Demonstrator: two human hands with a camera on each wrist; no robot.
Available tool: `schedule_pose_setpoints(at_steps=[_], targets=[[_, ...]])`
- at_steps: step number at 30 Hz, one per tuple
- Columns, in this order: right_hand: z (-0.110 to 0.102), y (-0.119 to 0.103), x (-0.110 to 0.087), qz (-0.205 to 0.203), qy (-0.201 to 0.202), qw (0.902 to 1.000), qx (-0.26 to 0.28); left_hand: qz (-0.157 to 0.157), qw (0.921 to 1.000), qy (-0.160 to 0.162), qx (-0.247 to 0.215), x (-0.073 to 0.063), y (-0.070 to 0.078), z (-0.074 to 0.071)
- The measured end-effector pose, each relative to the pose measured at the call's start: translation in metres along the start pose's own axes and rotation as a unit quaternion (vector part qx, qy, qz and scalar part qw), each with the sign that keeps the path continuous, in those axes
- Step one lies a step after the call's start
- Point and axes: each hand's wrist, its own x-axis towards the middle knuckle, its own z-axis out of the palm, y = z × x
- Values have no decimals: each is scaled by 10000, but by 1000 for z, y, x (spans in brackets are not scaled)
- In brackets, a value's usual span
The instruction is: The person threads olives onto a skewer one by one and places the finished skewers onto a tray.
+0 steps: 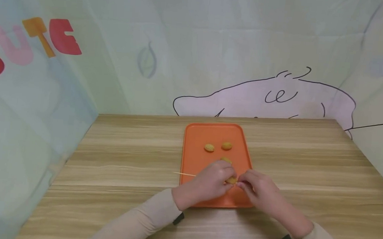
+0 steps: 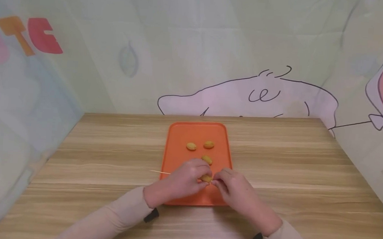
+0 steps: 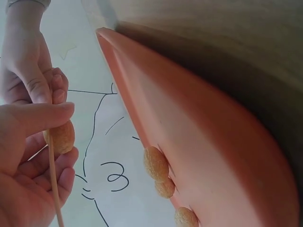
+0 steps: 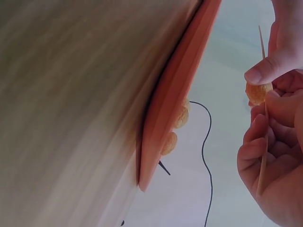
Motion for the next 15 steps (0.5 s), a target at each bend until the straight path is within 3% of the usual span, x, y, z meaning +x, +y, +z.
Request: schedule_pose_setpoints(at_steps=[9, 15], targets=[[-6, 1, -2, 30, -50, 10000, 18, -117, 9997, -184, 98, -1, 0, -6], [-6, 4, -6, -101, 16, 9999, 113, -41, 9998, -97, 182, -1, 2, -6]])
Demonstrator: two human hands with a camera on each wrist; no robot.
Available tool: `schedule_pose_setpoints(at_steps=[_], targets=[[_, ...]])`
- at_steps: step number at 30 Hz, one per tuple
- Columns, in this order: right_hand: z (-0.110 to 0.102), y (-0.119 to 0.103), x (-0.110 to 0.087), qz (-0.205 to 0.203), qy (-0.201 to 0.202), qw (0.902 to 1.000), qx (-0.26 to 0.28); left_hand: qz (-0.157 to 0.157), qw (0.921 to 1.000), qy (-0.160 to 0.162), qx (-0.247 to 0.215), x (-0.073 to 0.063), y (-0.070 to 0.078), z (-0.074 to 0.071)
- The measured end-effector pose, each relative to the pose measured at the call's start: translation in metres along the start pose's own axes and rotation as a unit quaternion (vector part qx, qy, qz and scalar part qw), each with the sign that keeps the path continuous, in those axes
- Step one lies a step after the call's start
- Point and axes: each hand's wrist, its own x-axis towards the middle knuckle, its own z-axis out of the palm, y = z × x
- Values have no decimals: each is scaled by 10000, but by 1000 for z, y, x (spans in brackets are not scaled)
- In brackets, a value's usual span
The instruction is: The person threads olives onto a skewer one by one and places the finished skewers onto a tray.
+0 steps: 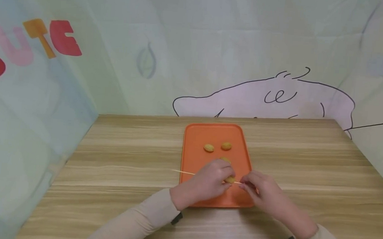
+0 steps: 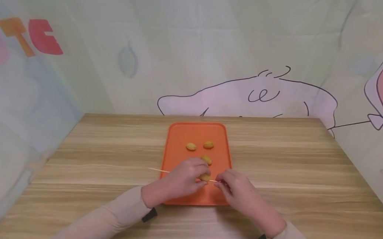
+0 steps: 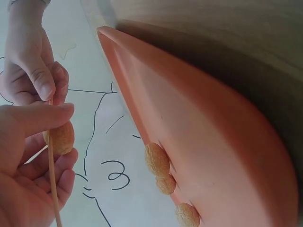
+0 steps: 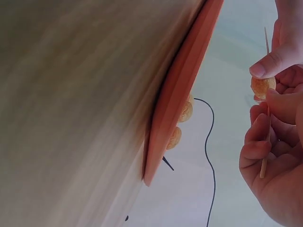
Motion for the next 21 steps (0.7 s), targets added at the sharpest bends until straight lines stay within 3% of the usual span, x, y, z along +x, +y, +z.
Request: schedule_pose_setpoints(at_steps=[5, 10, 13, 16, 19, 21], targets=[[0, 2, -4, 15, 47, 10000, 19, 1, 9999, -61, -100, 0, 1, 2], [-3, 3, -7, 113, 51, 9999, -75, -248, 9967, -583, -504, 4, 0, 1], [-5, 6, -8, 94, 113, 9999, -69, -626, 9881, -1086, -894, 7, -1, -3], [-8, 8, -9, 68, 188, 9998, -47, -1064, 9737, -1413, -1438, 10, -5, -11], [-14, 10, -11, 152, 202, 9996, -127, -1368, 9670, -1301, -1713, 13, -11, -24], [-18, 12, -13, 189, 223, 9994, -209, -1492, 9656, -1043, -1855, 13, -17, -33]])
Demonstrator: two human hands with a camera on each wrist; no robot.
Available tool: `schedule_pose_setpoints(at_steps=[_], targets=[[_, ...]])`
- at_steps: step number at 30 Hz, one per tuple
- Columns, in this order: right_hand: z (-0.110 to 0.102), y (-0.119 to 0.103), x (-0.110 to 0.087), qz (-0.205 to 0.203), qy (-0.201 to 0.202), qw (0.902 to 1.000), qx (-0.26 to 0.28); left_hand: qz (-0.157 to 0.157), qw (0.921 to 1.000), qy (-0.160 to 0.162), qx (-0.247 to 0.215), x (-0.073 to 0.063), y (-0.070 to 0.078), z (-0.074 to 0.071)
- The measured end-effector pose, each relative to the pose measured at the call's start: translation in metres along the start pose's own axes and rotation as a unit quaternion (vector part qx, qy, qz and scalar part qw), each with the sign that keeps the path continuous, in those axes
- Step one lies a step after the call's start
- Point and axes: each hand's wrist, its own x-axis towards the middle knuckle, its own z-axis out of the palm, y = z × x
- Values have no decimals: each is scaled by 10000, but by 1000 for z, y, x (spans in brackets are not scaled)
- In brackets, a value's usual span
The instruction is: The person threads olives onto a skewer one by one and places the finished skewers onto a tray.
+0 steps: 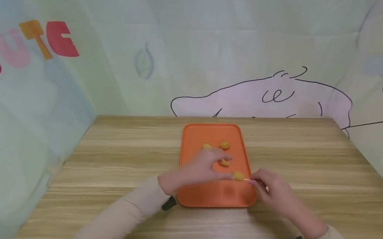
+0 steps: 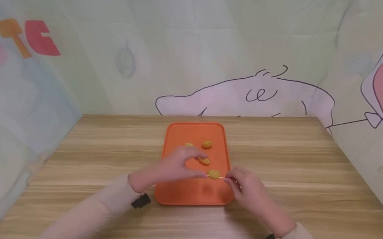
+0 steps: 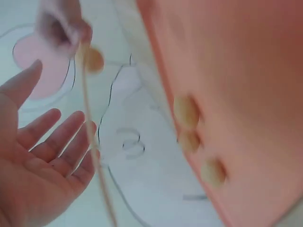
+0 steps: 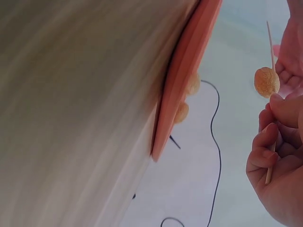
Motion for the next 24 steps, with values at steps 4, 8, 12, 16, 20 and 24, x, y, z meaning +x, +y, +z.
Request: schedule_pose_setpoints(at_steps=[4, 8, 12, 16, 20, 24], targets=[[-10, 5, -5, 123, 37, 9997, -186, -142, 9986, 512, -55, -3, -13, -21], [-21, 8, -8, 383, -1, 9986, -372, -532, 9960, 715, -51, -4, -34, -37], [-30, 10, -11, 614, -2, 9965, -566, -948, 9931, 664, -177, -2, -55, -43], [-35, 13, -14, 798, -28, 9941, -732, -1098, 9919, 589, -231, 2, -71, -40], [-37, 16, -16, 872, -25, 9925, -853, -1051, 9933, 475, -48, 13, -83, -33], [-38, 20, -18, 836, 26, 9922, -921, -1023, 9938, 253, 342, 26, -90, -24]])
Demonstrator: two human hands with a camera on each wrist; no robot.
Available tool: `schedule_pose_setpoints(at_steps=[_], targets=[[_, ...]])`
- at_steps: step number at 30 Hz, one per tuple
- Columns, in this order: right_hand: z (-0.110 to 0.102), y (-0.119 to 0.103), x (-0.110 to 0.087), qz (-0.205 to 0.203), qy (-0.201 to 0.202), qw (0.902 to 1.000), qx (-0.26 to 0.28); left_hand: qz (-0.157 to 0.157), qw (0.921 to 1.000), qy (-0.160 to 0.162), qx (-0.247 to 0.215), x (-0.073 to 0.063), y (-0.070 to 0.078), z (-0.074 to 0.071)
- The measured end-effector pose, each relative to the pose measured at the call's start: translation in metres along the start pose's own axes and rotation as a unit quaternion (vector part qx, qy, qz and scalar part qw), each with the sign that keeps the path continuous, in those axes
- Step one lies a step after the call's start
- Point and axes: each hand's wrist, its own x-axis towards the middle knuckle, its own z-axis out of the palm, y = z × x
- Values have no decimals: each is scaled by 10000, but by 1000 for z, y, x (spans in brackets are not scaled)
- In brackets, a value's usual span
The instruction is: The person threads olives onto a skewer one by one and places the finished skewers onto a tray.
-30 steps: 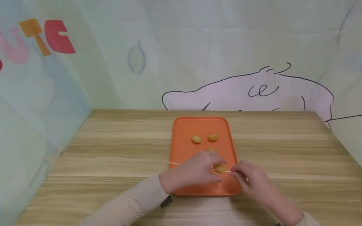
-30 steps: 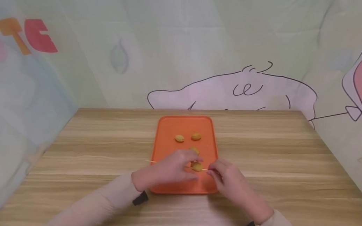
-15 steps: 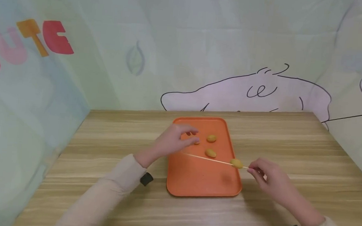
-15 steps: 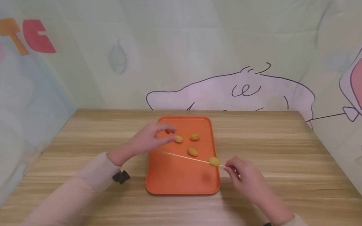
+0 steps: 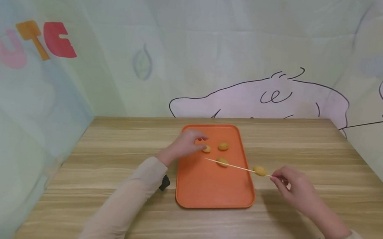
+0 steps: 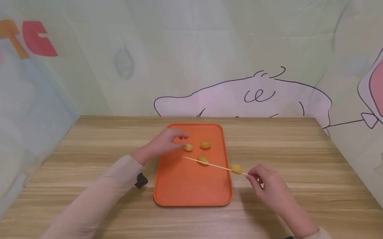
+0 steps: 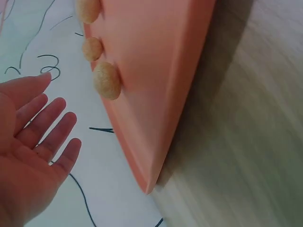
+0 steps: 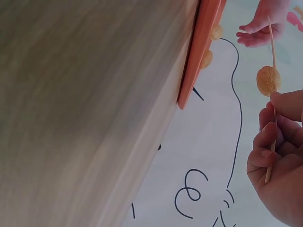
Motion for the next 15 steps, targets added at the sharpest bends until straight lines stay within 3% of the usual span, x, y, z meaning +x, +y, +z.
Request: schedule_pose_setpoints(at_steps=[7, 15], targets=[[0, 4, -2, 17, -9, 10000, 34, -69, 9990, -397, 172, 18, -3, 14], [0, 6, -5, 144, -49, 9999, 20, -273, 9978, -576, 178, 22, -12, 20]])
